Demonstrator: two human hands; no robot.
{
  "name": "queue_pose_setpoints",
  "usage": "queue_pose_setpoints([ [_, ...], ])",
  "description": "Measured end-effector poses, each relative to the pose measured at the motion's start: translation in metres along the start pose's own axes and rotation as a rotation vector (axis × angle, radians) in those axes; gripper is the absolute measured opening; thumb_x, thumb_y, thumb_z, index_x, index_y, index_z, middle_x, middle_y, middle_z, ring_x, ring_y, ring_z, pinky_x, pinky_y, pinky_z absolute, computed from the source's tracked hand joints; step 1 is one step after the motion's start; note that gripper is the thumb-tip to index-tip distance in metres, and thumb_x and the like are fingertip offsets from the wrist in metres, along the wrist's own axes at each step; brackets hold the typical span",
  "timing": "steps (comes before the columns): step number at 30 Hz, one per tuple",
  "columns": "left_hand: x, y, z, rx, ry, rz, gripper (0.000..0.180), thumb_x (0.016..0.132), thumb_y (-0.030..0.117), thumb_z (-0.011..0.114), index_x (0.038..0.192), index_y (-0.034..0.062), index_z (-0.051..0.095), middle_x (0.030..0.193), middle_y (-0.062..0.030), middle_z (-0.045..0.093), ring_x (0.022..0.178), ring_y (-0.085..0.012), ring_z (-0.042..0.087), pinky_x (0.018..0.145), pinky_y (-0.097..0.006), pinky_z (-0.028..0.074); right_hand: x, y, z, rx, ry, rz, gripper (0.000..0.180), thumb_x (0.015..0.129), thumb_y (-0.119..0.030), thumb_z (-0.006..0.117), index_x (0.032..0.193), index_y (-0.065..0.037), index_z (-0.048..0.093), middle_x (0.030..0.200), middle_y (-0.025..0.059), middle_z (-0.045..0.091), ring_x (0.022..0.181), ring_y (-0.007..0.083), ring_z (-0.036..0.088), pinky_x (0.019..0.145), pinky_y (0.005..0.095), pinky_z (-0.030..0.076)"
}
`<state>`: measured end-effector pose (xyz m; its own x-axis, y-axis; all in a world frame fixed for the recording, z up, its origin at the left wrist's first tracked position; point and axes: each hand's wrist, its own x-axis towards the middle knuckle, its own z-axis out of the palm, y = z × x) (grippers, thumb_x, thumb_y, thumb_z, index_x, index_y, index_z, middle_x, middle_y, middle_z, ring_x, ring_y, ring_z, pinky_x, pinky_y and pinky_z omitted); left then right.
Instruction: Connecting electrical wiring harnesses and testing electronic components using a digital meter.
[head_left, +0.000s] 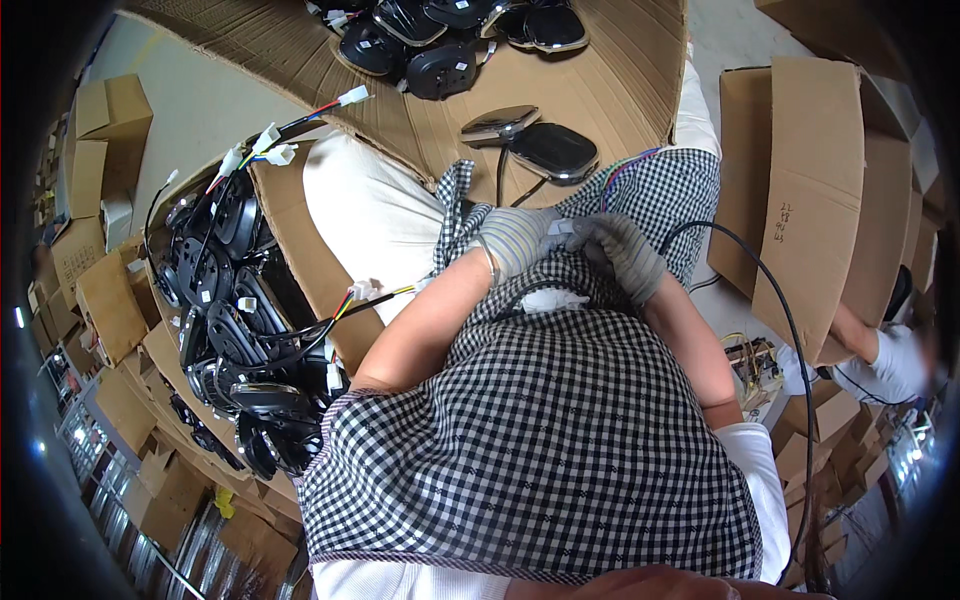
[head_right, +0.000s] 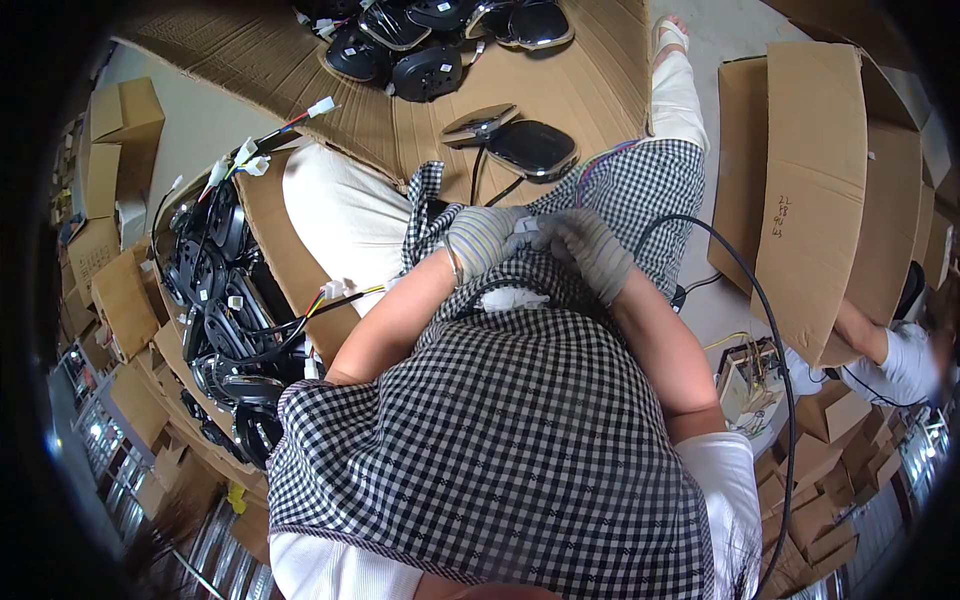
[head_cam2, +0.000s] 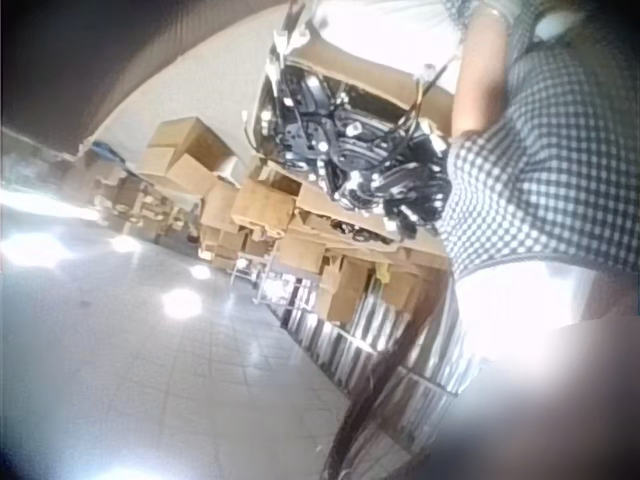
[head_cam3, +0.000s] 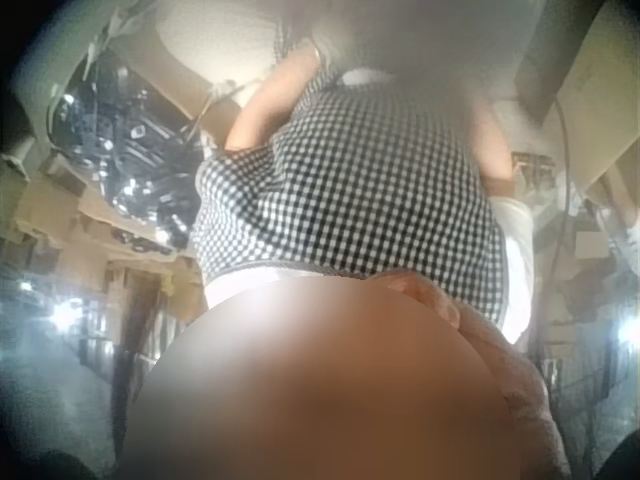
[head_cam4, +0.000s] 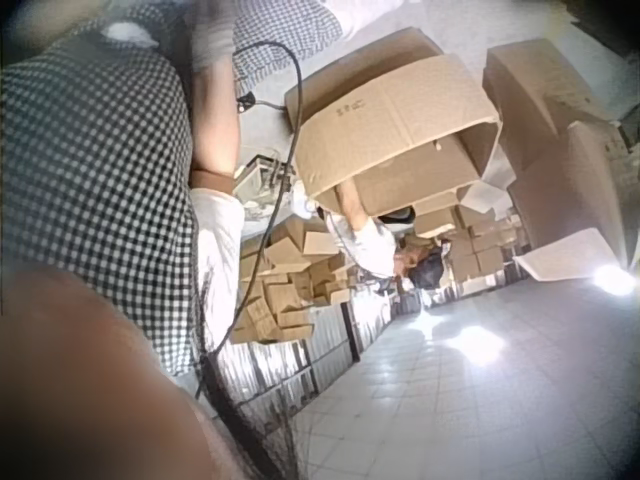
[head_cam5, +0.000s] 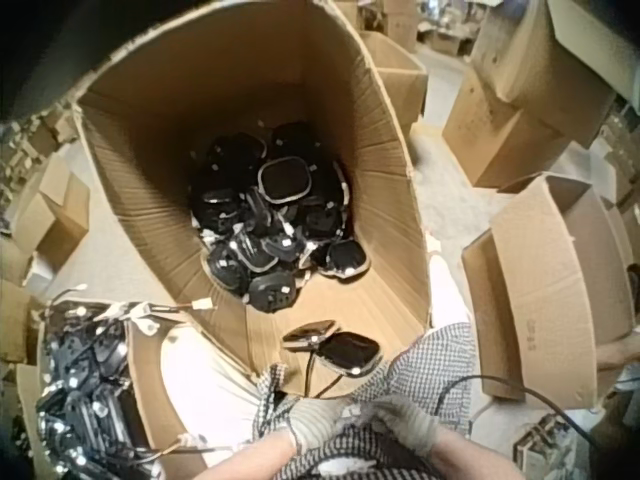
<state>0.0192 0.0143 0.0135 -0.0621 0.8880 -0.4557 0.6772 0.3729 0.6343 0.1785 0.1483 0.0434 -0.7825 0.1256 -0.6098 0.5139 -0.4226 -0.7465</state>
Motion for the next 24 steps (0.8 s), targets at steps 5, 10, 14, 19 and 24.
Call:
queue_pose_setpoints([
  [5, 0.002, 0.006, -0.006, 0.116, -0.019, -0.039, 0.032, 0.084, 0.03, 0.055, 0.105, 0.0056, 0.06, 0.083, -0.0168, 0.066, 0.074, -0.0327, 0.064, 0.062, -0.044, 0.049, 0.003, 0.013, 0.002, -0.081, -0.012, -0.221, 0.019, 0.091, -0.016, 0.051, 0.09, -0.002, 0.063, 0.07, 0.0001, 0.057, 0.055, 0.0076, 0.044, 0.05, 0.0219, 0.036],
  [10, 0.005, -0.001, 0.003, 0.004, 0.006, 0.08, 0.031, 0.084, 0.03, 0.056, 0.103, 0.0062, 0.06, 0.088, -0.0174, 0.065, 0.081, -0.0342, 0.064, 0.069, -0.043, 0.05, 0.015, 0.021, 0.003, -0.465, -0.058, -0.731, 0.021, 0.092, -0.01, 0.046, 0.096, 0.002, 0.062, 0.087, 0.0075, 0.064, 0.057, 0.0079, 0.05, 0.054, 0.0183, 0.043],
  [14, 0.013, -0.01, 0.018, -0.308, -0.121, 0.058, 0.029, 0.086, 0.029, 0.056, 0.098, 0.0034, 0.06, 0.091, -0.0194, 0.064, 0.086, -0.0368, 0.061, 0.075, -0.042, 0.048, 0.012, 0.014, -0.007, 0.295, -0.085, 0.151, 0.022, 0.091, -0.014, 0.051, 0.094, 0.004, 0.062, 0.091, 0.0093, 0.064, 0.067, 0.0103, 0.054, 0.062, 0.0209, 0.044],
  [19, 0.033, -0.016, 0.043, -0.315, -0.31, 0.073, 0.024, 0.085, 0.026, 0.057, 0.097, 0.0062, 0.06, 0.091, -0.018, 0.064, 0.086, -0.035, 0.061, 0.076, -0.04, 0.048, 0.013, 0.003, -0.007, -0.012, -0.229, -0.198, 0.025, 0.089, -0.021, 0.056, 0.091, 0.003, 0.064, 0.096, 0.0127, 0.065, 0.09, 0.0201, 0.06, 0.085, 0.029, 0.046],
  [24, 0.032, -0.015, 0.051, -0.319, -0.26, 0.063, 0.021, 0.083, 0.023, 0.056, 0.097, 0.0077, 0.061, 0.091, -0.017, 0.064, 0.086, -0.0349, 0.062, 0.076, -0.04, 0.049, 0.018, -0.004, -0.006, 0.179, -0.246, -0.012, 0.032, 0.089, -0.026, 0.059, 0.097, 0.005, 0.062, 0.093, 0.0109, 0.064, 0.087, 0.0174, 0.058, 0.079, 0.0266, 0.045],
])
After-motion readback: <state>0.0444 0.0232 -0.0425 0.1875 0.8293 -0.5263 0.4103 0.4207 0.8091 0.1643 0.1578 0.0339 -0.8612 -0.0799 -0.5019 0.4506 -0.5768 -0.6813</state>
